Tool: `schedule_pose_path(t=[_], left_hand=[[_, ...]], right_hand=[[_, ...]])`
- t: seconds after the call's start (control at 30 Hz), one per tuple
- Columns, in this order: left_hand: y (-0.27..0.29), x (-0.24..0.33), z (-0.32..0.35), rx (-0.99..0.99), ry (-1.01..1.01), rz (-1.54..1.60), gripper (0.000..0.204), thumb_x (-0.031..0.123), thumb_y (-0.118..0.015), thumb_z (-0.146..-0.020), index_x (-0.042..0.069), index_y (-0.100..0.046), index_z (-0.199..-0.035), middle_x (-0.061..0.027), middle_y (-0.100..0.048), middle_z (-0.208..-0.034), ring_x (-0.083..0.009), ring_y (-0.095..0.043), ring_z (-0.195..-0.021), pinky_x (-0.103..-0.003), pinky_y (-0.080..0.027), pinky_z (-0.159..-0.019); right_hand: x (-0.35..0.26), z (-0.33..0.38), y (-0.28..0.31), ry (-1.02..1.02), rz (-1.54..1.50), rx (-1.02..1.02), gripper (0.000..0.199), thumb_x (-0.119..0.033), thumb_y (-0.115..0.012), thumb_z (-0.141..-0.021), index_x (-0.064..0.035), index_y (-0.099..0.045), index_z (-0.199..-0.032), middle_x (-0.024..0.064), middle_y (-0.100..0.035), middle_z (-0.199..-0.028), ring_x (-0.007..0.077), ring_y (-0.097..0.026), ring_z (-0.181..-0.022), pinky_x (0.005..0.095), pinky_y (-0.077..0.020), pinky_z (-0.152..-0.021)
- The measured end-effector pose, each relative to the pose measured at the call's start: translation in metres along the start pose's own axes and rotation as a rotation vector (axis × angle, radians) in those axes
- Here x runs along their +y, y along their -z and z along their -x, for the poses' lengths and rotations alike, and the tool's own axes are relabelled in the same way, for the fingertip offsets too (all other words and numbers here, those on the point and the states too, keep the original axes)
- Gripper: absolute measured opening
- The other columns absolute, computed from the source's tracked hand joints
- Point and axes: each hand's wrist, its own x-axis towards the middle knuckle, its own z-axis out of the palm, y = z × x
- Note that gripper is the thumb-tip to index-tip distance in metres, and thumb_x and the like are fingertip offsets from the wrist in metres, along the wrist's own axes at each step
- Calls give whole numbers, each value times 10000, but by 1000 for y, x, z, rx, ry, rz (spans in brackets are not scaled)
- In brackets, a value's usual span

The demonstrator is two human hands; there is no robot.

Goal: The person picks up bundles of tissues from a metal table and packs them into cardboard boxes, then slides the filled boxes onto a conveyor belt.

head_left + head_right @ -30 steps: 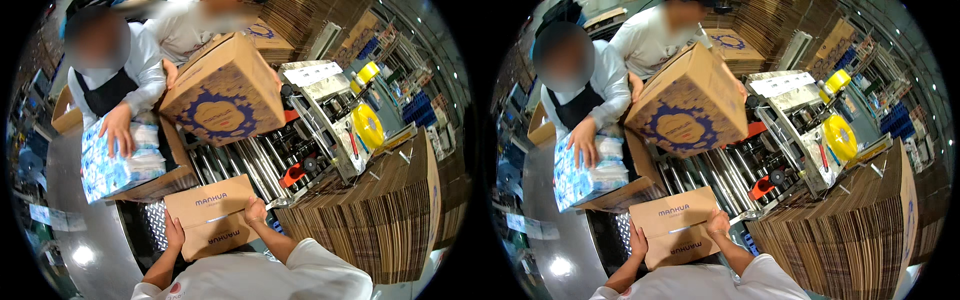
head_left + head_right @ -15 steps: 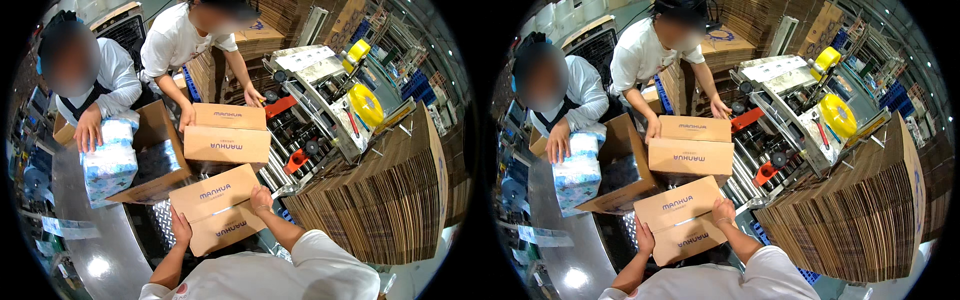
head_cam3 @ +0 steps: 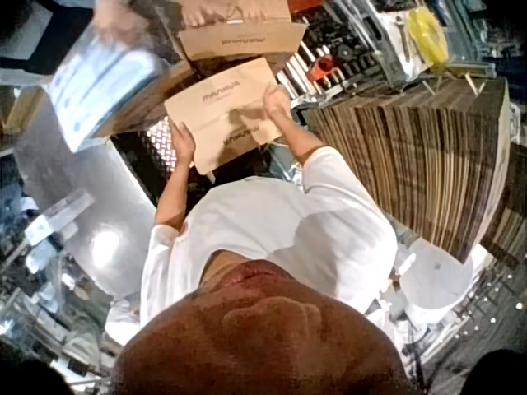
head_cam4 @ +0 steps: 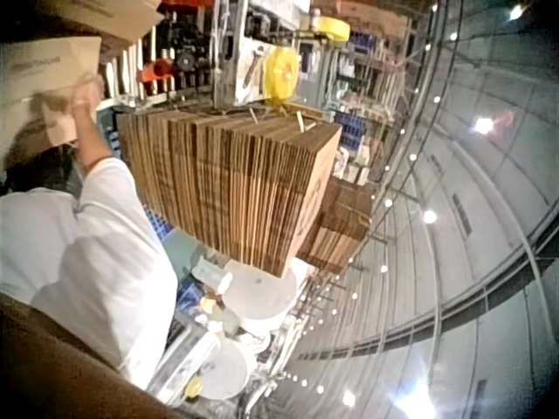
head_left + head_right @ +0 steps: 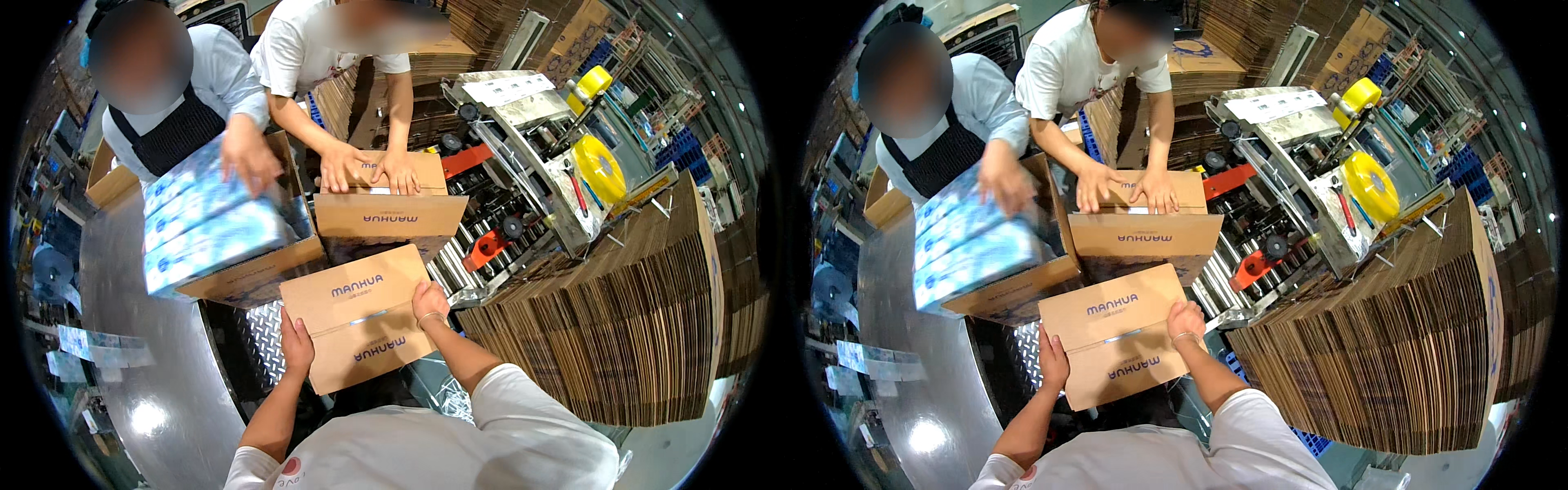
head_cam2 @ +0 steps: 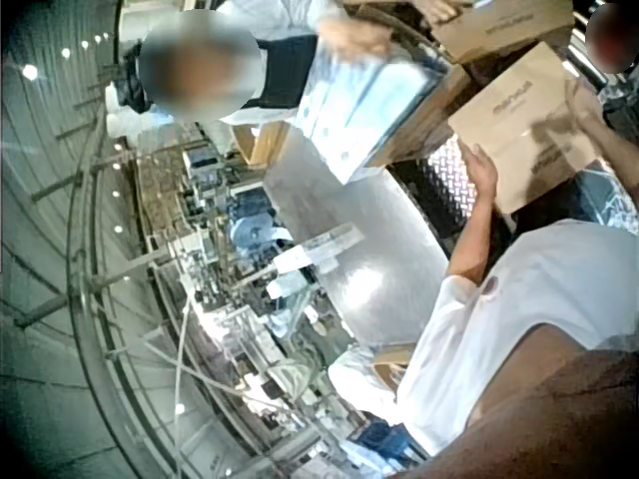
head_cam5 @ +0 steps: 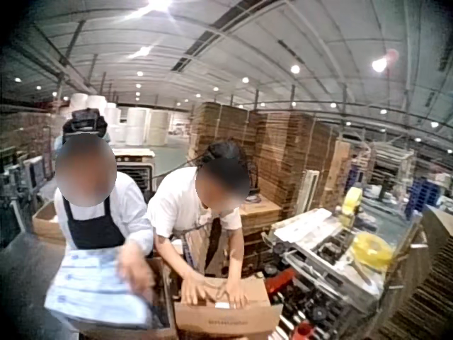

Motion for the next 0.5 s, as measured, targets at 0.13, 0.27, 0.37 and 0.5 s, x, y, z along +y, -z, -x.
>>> schedule_pose_path(t=[0.13,0.27,0.37,0.5], left_hand=[[-1,-4,0,6,-1,-8,499,219,-381,-915,-70,-278,-1309,-290,-421,-1237,-399,-438,-1125,-395,-352,-939],[-3,-4,0,20,-35,14,498,215,-383,-913,-67,-276,-1310,-287,-429,-1228,-401,-449,-1108,-399,-362,-927],[1,4,2,-6,9,15,498,212,-382,-912,-69,-274,-1309,-284,-435,-1220,-400,-454,-1097,-395,-359,-931],[-3,-6,2,25,-36,19,493,201,-386,-912,-67,-274,-1310,-279,-441,-1213,-397,-460,-1085,-395,-359,-929]], right_hand=[[-4,-2,5,-30,4,-56,381,-364,-380,-869,-18,-539,-880,206,-582,-911,359,-574,-843,451,-458,-725],[-2,-2,3,-17,-1,-43,393,-368,-373,-870,-13,-543,-873,213,-583,-905,362,-572,-847,455,-459,-723],[0,-3,2,-1,-22,-35,397,-366,-373,-868,-8,-543,-870,218,-584,-898,364,-571,-847,458,-459,-720],[-2,-4,3,-2,-35,-47,398,-364,-378,-863,0,-540,-862,222,-586,-897,370,-570,-841,460,-458,-720]])
